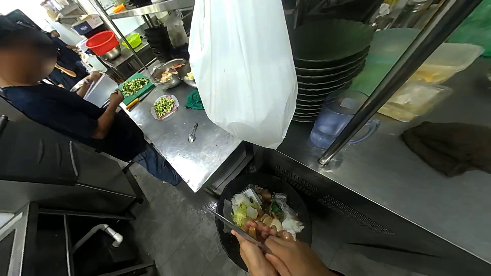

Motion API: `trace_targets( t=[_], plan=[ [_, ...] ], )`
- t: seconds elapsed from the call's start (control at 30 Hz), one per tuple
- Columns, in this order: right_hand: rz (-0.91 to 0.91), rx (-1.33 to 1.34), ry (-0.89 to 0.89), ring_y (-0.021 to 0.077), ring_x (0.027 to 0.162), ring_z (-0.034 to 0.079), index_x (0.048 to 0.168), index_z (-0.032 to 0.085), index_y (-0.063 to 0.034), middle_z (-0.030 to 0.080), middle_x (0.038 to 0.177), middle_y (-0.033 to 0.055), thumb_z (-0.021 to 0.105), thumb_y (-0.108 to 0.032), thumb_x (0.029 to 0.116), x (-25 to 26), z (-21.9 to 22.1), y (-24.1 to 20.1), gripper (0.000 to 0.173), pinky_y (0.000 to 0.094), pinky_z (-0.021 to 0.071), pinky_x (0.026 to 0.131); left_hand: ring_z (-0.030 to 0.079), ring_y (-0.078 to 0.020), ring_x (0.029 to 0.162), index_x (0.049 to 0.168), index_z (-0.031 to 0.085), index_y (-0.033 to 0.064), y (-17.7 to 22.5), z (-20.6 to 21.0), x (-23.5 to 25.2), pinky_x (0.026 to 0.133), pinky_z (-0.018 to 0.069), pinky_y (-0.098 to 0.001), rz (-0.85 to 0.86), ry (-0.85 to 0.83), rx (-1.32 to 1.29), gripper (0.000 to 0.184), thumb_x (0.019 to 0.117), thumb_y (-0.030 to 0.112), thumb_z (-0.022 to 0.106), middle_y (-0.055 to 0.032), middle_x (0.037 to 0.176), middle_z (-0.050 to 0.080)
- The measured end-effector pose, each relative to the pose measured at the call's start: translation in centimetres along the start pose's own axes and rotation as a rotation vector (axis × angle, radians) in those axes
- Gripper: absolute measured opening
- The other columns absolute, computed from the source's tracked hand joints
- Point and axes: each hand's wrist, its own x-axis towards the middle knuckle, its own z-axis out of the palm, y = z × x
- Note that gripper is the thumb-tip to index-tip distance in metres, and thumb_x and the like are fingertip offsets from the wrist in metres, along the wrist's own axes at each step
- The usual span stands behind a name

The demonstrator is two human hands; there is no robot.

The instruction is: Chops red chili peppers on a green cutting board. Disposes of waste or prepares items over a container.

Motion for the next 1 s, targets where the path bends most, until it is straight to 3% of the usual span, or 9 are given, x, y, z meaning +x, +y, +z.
trace_targets(
  t=[0.1, 0.17, 0.23, 0.33, 0.5, 0.67, 0.83, 0.9, 1.0],
  plan=[
    [0.114, 0.086, 0.000, 0.0302, 0.069, 0.069, 0.098, 0.069, -0.0029, 0.068, 0.080, 0.0136, 0.054, -0.032, 0.1035, -0.2, -1.0, 0.7, 0.034, 0.0508, 0.0567, 0.060, 0.068, -0.0157, 0.064, 0.103, 0.057, 0.0072, 0.2, -0.6, 0.6, 0.060, 0.0600, -0.0321, -0.030, 0.013, 0.007, 0.067, 0.1093, 0.055, 0.010, -0.0038, 0.073, 0.066],
    [0.171, 0.038, 0.051, 0.0298, 0.068, 0.069, 0.101, 0.070, -0.0039, 0.068, 0.078, 0.0125, 0.053, -0.033, 0.1029, 0.0, -1.2, 1.0, 0.034, 0.0505, 0.0561, 0.060, 0.069, -0.0148, 0.069, 0.110, 0.057, 0.0053, 0.3, -0.8, 0.7, 0.063, 0.0606, -0.0304, -0.031, -0.004, 0.021, 0.052, 0.1128, 0.043, 0.022, -0.0060, 0.081, 0.068],
    [0.208, -0.017, 0.065, 0.0299, 0.068, 0.069, 0.100, 0.070, -0.0049, 0.068, 0.079, 0.0122, 0.054, -0.032, 0.1018, 0.2, -0.9, 1.0, 0.031, 0.0503, 0.0562, 0.059, 0.070, -0.0166, 0.072, 0.111, 0.059, 0.0032, 0.4, -0.7, 0.8, 0.068, 0.0613, -0.0319, -0.056, -0.018, -0.013, 0.052, 0.1127, 0.043, 0.025, -0.0081, 0.084, 0.069],
    [0.220, -0.083, 0.045, 0.0306, 0.069, 0.070, 0.099, 0.069, -0.0055, 0.069, 0.084, 0.0127, 0.056, -0.028, 0.1011, 0.4, -0.8, 0.4, 0.027, 0.0497, 0.0569, 0.057, 0.065, -0.0145, 0.064, 0.101, 0.057, 0.0070, 0.3, 0.2, 1.0, 0.061, 0.0596, -0.0310, -0.077, 0.082, -0.032, 0.062, 0.1095, 0.056, 0.019, -0.0041, 0.074, 0.063],
    [0.201, -0.186, 0.076, 0.0293, 0.069, 0.071, 0.098, 0.069, -0.0069, 0.071, 0.089, 0.0113, 0.055, -0.025, 0.1003, 1.1, -0.1, 0.5, 0.023, 0.0480, 0.0571, 0.054, 0.071, -0.0203, 0.069, 0.108, 0.059, 0.0018, 0.6, 0.9, 0.4, 0.059, 0.0592, -0.0324, -0.111, 0.124, -0.008, 0.077, 0.1082, 0.058, 0.007, -0.0107, 0.080, 0.071],
    [0.094, -0.278, 0.138, 0.0259, 0.071, 0.073, 0.095, 0.071, -0.0070, 0.072, 0.090, 0.0104, 0.061, -0.011, 0.0960, 0.7, 1.4, 0.0, 0.011, 0.0426, 0.0601, 0.055, 0.059, -0.0175, 0.049, 0.089, 0.054, 0.0031, 0.4, 1.8, 0.3, 0.049, 0.0541, -0.0332, -0.064, 0.310, 0.017, 0.073, 0.1099, 0.053, 0.006, -0.0066, 0.060, 0.058],
    [0.014, -0.289, 0.072, 0.0255, 0.069, 0.072, 0.094, 0.071, -0.0084, 0.070, 0.086, 0.0087, 0.064, -0.002, 0.0894, -0.2, 1.7, -0.4, 0.010, 0.0417, 0.0582, 0.051, 0.050, -0.0131, 0.040, 0.075, 0.050, 0.0080, 0.5, 1.3, 0.7, 0.044, 0.0510, -0.0293, -0.083, 0.265, 0.006, 0.075, 0.1083, 0.054, 0.001, 0.0004, 0.049, 0.047],
    [0.050, -0.240, 0.040, 0.0272, 0.071, 0.072, 0.094, 0.071, -0.0077, 0.070, 0.086, 0.0097, 0.063, -0.007, 0.0927, -0.1, 1.3, -0.4, 0.009, 0.0438, 0.0583, 0.052, 0.052, -0.0136, 0.041, 0.076, 0.051, 0.0081, 0.5, 1.0, 0.6, 0.044, 0.0510, -0.0297, -0.088, 0.272, 0.001, 0.077, 0.1071, 0.056, -0.001, -0.0002, 0.050, 0.049],
    [0.161, -0.192, 0.030, 0.0313, 0.072, 0.073, 0.097, 0.071, -0.0059, 0.071, 0.089, 0.0127, 0.061, -0.018, 0.0989, 0.7, 0.7, -0.3, 0.015, 0.0488, 0.0587, 0.056, 0.060, -0.0168, 0.051, 0.090, 0.053, 0.0046, 0.9, 1.2, 0.6, 0.047, 0.0521, -0.0316, -0.113, 0.277, -0.009, 0.078, 0.1064, 0.057, -0.002, -0.0055, 0.060, 0.059]
  ],
)
